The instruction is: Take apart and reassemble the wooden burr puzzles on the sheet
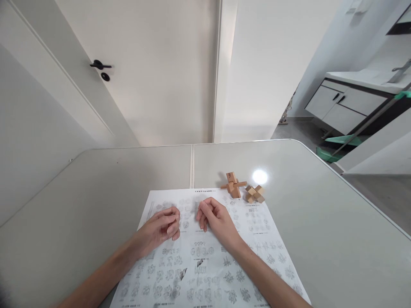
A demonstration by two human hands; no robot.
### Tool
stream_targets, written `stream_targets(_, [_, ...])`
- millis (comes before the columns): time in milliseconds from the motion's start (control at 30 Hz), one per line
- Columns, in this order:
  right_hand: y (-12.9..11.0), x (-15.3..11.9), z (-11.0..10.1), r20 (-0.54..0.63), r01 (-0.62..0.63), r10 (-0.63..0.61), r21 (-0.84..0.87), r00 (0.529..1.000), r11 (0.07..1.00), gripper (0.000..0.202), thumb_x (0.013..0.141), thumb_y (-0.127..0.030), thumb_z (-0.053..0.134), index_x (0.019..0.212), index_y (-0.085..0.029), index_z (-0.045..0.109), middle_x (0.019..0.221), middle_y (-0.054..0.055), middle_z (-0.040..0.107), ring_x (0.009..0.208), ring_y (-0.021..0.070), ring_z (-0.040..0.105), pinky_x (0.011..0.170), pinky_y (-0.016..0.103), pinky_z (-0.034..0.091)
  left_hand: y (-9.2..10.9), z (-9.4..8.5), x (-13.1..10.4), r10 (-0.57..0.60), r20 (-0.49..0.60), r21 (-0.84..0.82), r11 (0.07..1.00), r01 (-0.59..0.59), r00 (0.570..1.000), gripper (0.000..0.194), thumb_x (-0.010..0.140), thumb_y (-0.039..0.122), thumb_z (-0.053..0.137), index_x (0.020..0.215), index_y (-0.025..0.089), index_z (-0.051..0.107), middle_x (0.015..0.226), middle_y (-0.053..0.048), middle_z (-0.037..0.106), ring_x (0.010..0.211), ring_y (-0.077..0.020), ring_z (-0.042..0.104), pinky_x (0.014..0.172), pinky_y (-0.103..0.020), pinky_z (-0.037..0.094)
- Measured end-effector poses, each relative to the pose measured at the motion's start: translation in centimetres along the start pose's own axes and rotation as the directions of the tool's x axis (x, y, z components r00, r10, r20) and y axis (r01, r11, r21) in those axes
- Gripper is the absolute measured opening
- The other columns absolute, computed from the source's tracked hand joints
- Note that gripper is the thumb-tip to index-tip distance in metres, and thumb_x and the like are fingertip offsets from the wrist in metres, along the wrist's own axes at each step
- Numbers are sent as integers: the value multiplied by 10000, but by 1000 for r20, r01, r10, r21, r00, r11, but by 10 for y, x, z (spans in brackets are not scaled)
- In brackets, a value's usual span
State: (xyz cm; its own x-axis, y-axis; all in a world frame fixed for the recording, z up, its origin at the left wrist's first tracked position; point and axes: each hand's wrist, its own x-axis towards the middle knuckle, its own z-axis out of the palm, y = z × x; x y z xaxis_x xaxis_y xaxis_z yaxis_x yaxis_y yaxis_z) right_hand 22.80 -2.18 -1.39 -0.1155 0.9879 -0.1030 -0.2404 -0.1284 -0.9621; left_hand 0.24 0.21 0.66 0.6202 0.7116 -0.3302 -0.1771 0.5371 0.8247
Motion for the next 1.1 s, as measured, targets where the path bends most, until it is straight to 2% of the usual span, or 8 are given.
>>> stream_targets(733, [-1,-2,0,3,-7,7,-5,1000,1000,471,969,-654,657,807,-218,582,754,7,663,567,135,539,564,294,453,-2,-3,0,-18,-2,6,1000,18,1000,235,1005,342,677,854,177,603,642,50,478,558,-94,355,710,-307,432])
stream_targets(933, [2,-1,0,6,1,-1,11,1000,1000,470,957,-659,670,810,-222,585,748,5,665,557,134,537,549,292,445,1,1,-1,-8,-11,7,1000,8,1000,250,993,352,691,838,180,596,645,48,469,576,-102,365,708,-308,436])
stream_targets(1100, [-15,2,-7,-85,57,-64,-81,994,995,494,951,-689,651,783,-230,587,737,14,658,569,152,538,570,309,458,4,2,-2,1,-1,3,1000,-1,1000,272,970,365,724,821,181,590,648,48,467,571,-97,336,700,-306,436])
